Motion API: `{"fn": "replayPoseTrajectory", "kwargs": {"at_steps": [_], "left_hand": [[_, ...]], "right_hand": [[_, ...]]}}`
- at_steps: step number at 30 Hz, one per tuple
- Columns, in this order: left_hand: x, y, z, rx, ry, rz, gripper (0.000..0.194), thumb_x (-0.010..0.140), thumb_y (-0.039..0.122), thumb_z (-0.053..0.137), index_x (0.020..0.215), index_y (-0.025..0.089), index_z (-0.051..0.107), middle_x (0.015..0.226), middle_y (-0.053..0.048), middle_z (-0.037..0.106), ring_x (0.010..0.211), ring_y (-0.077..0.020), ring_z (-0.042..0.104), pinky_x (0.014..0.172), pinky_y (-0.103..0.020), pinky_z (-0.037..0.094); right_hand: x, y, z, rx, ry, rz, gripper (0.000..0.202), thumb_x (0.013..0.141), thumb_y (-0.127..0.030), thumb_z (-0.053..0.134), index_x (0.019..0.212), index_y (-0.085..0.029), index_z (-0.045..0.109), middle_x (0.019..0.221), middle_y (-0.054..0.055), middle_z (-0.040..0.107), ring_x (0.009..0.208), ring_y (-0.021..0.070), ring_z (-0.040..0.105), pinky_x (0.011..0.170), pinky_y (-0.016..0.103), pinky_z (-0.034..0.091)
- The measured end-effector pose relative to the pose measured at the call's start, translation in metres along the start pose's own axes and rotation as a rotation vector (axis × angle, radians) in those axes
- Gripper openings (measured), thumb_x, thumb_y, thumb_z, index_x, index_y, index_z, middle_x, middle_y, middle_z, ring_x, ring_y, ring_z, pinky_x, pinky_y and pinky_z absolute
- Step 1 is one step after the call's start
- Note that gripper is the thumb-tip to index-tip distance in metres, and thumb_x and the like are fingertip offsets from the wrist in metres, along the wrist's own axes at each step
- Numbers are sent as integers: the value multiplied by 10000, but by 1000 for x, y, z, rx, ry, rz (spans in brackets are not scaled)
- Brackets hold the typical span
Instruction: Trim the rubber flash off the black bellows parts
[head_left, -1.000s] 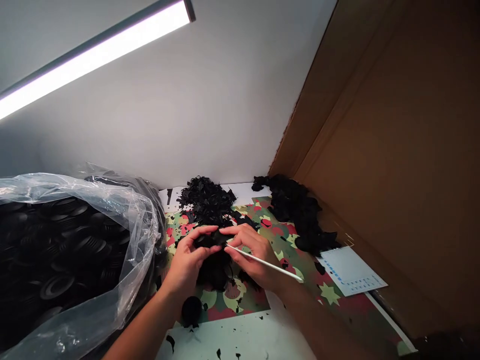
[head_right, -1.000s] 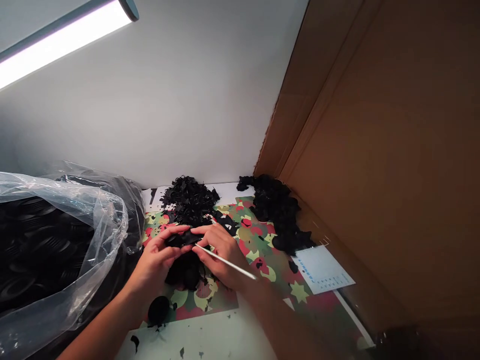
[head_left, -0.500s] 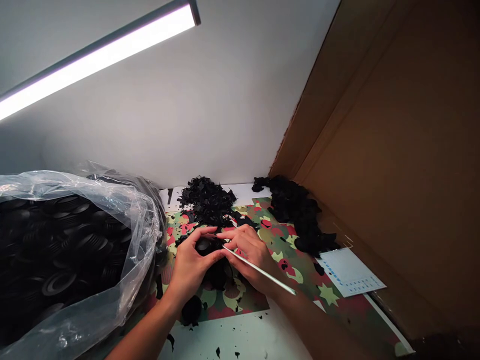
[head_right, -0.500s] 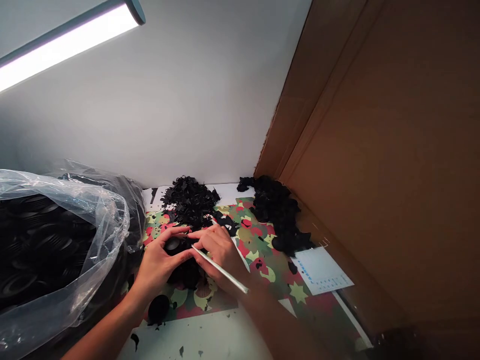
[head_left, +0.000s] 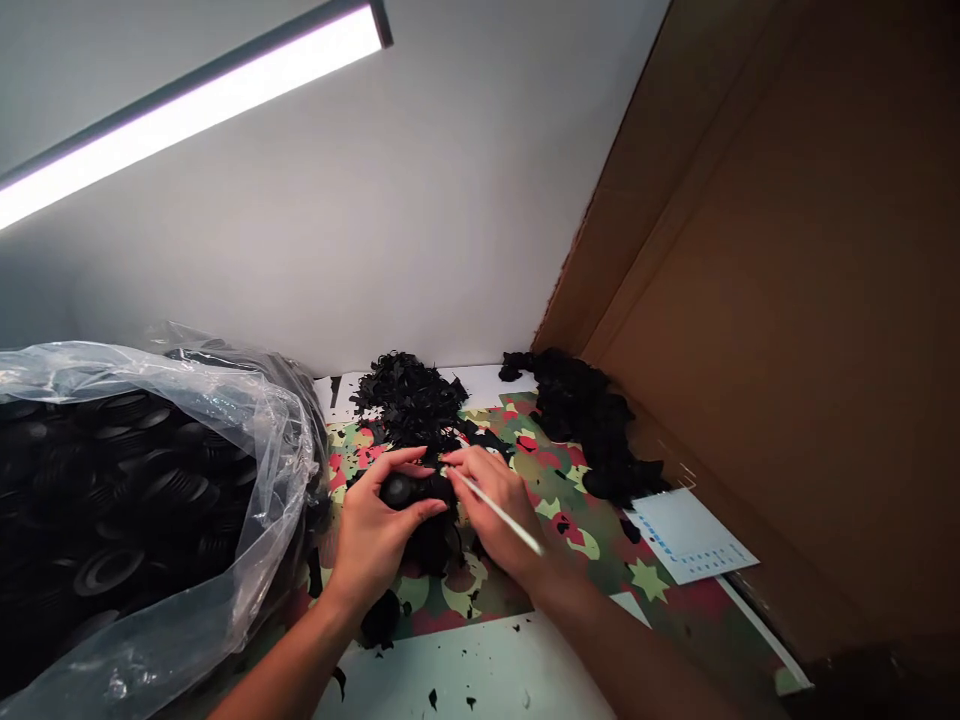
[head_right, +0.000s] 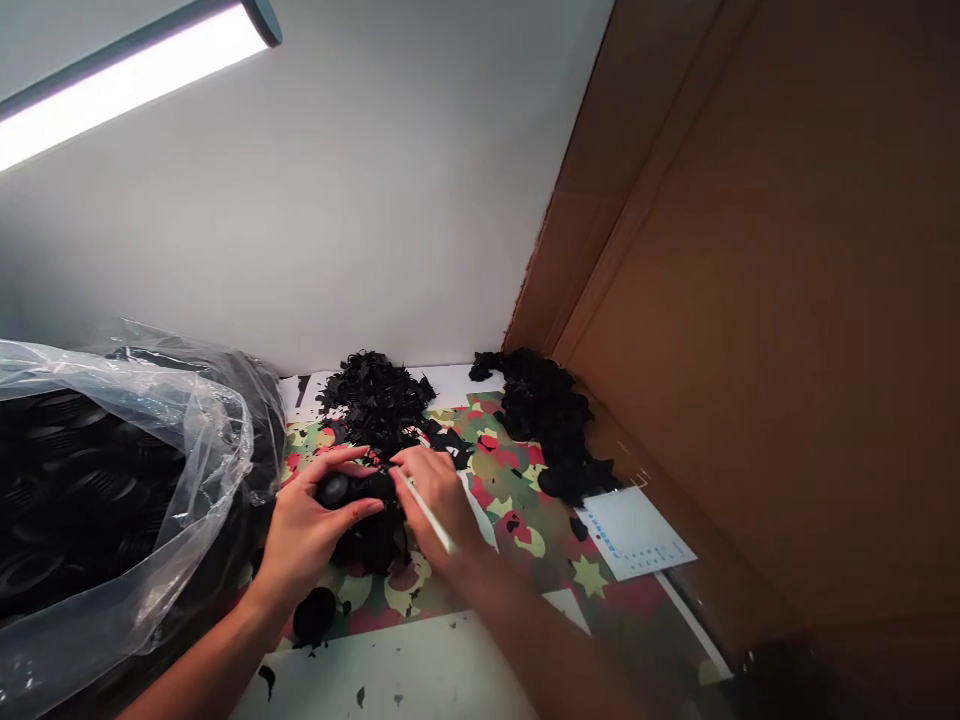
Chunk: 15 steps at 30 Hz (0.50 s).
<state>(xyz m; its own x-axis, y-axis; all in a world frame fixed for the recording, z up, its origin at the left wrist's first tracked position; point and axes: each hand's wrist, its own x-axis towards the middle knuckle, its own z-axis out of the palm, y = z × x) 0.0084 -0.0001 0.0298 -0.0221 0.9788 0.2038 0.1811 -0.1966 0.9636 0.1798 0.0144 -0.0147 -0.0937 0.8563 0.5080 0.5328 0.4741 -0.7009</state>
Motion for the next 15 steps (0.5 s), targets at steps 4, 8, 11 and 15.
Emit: {"fn": "replayPoseTrajectory", "kwargs": {"at_steps": [4,8,11,15], "left_hand": [[1,1,-4,-136,2,-65,461,579,284,896,1020,235,771,879,-25,783,859,-236,733,798,-336,598],[5,-13,-4,-316,9,-197,404,547,346,922,903,211,784,970,-53,787,845,-224,726,739,-302,594],[7,-21,-1,-418,50,-274,405,524,390,939,833,189,771,978,-65,790,843,-212,721,762,-300,586],[7,-22,1,-383,98,-282,395,523,402,938,777,171,743,938,-72,797,840,-210,718,811,-315,563]], "right_hand": [[10,35,-9,3,-35,202,282,877,-277,572,614,-247,477,553,-44,567,524,163,537,515,270,419],[16,33,-20,73,6,177,262,883,-327,578,644,-244,507,807,18,710,788,209,668,705,322,522],[15,9,-24,308,24,162,282,916,-347,582,666,-235,518,980,69,737,988,246,677,876,401,532],[8,-20,-25,643,-99,190,285,932,-399,611,716,-229,535,1083,89,761,993,247,702,820,395,572]]}}
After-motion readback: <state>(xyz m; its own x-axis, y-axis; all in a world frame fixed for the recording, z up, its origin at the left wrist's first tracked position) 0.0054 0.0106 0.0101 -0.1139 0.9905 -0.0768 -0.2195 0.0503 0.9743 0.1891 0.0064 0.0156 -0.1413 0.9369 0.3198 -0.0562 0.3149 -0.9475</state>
